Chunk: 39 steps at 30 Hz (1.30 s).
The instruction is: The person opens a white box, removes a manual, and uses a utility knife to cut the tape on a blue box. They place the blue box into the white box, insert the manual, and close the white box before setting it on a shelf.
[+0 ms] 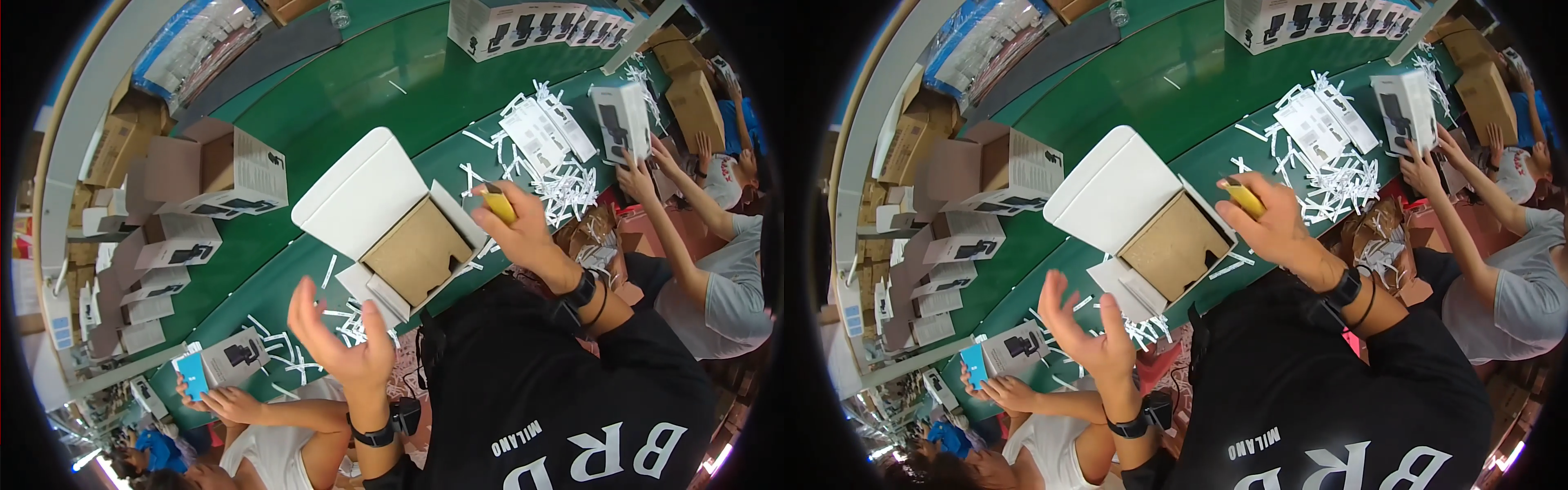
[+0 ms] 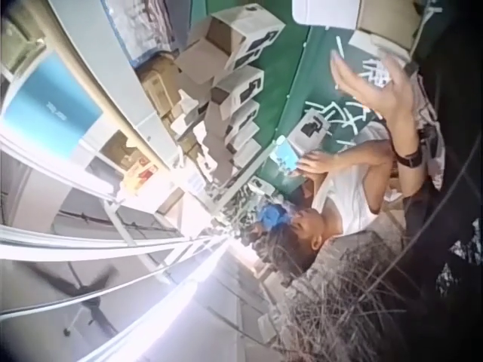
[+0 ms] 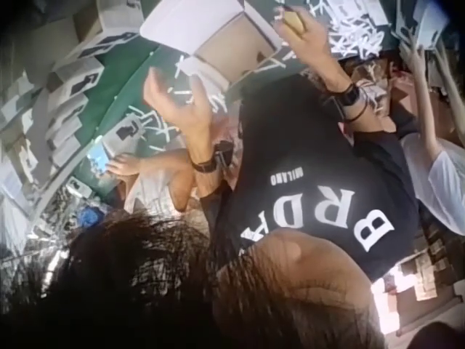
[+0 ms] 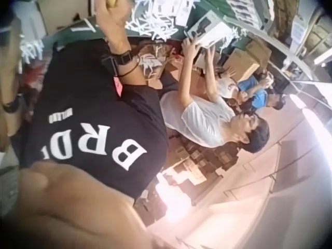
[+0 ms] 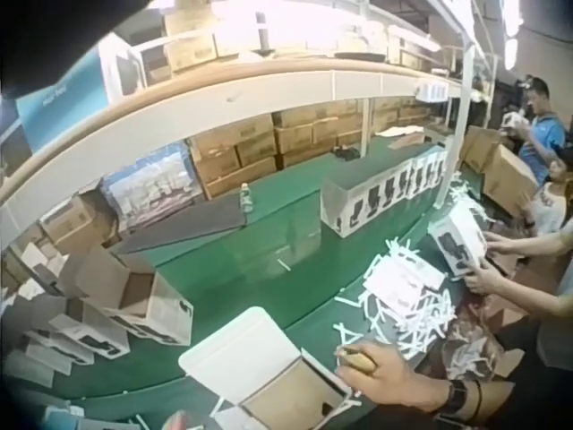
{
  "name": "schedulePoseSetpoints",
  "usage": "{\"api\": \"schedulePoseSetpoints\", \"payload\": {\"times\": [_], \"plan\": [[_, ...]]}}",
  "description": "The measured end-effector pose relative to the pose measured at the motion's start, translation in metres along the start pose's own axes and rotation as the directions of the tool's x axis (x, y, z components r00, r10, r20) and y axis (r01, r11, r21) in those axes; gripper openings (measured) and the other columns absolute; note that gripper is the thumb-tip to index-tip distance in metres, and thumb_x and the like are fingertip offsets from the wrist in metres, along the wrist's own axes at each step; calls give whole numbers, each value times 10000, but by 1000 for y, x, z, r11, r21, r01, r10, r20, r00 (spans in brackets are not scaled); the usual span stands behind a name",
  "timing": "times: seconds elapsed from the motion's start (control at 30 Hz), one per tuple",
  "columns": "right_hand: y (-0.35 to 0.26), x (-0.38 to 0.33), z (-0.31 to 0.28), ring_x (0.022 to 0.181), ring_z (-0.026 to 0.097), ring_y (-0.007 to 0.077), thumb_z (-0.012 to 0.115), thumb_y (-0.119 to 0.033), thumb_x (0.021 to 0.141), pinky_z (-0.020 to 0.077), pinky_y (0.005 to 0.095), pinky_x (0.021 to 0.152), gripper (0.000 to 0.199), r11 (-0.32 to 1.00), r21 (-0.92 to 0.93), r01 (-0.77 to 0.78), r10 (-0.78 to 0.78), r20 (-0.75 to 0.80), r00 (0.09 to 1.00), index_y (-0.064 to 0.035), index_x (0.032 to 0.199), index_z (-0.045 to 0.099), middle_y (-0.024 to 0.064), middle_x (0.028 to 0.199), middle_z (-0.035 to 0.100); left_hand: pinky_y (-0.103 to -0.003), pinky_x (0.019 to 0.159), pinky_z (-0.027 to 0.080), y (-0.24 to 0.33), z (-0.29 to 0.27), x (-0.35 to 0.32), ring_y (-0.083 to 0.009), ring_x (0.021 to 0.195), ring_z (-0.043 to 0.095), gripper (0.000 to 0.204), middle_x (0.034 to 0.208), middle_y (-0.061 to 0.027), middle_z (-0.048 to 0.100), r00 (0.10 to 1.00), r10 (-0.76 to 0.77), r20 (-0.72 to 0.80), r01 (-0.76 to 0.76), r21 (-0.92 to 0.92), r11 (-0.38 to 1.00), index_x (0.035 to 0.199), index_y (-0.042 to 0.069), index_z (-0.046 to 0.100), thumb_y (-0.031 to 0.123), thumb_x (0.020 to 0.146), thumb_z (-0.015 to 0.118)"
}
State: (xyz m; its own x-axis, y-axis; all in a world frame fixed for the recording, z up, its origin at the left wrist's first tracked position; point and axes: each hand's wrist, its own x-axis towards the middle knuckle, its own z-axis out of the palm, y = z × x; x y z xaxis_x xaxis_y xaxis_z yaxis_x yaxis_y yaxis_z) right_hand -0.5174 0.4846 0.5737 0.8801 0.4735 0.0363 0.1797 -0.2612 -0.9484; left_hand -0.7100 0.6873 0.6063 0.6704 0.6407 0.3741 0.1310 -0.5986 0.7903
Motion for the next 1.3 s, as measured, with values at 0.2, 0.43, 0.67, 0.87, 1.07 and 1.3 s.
{"api": "schedulePoseSetpoints", "payload": {"times": [0.2, 0.43, 0.67, 0.87, 1.07, 1.3], "plan": [[42, 7, 43, 868, 580, 108, 862, -204, 816, 506, 276, 761, 680, 989, -145, 36, -4, 214, 977, -23, 1363, 501, 28, 1043, 611, -476, 1034, 439, -24, 41, -35, -391, 1255, 541, 644, 1416, -266, 503, 970, 115, 212, -162, 217, 963, 1454, -78, 411, 95, 880, 646], [53, -6, 49, 884, 593, 160, 919, -478, 691, 504, 308, 782, 923, 972, 97, -215, 186, 247, 951, -8, 1357, 486, 98, 1018, 604, -417, 1046, 444, -15, 29, -49, -328, 1285, 533, 569, 1439, -234, 493, 1000, -23, 20, 23, -7, 1000, 1456, -62, 412, 7, 920, 592], [42, -9, 47, 849, 590, 157, 913, -483, 701, 501, 300, 745, 904, 963, 107, -247, 207, 290, 934, -3, 1341, 491, 78, 985, 592, -444, 1005, 477, -33, 40, -50, -340, 1212, 575, 517, 1360, -268, 525, 924, -348, -160, 312, -213, 926, 1395, -74, 470, 24, 922, 654], [23, -7, 37, 816, 601, 150, 908, -490, 705, 501, 296, 707, 905, 956, 65, -287, 252, 319, 914, 0, 1344, 495, 74, 971, 592, -435, 980, 489, -44, 33, -34, -323, 1224, 551, 480, 1294, -253, 566, 941, -193, -277, 232, 117, 966, 1307, -61, 534, 81, 894, 732], [21, -8, 33, 700, 517, 75, 910, -365, 731, 442, 242, 606, 809, 977, 36, -208, 187, 310, 932, -14, 1334, 500, 18, 948, 528, -495, 1064, 417, -8, 10, -40, -394, 1309, 481, 338, 1328, -210, 581, 954, 262, -146, -158, 498, 853, 1071, 6, 642, 120, 795, 801], [23, -4, 34, 653, 465, 39, 914, -299, 740, 399, 217, 559, 769, 969, 82, -231, 191, 336, 922, -36, 1337, 508, -15, 933, 490, -602, 1116, 309, -6, 11, -34, -445, 1337, 458, 209, 1344, -229, 565, 994, 106, 21, -87, 748, 658, 851, 84, 686, 172, 716, 818]]}}
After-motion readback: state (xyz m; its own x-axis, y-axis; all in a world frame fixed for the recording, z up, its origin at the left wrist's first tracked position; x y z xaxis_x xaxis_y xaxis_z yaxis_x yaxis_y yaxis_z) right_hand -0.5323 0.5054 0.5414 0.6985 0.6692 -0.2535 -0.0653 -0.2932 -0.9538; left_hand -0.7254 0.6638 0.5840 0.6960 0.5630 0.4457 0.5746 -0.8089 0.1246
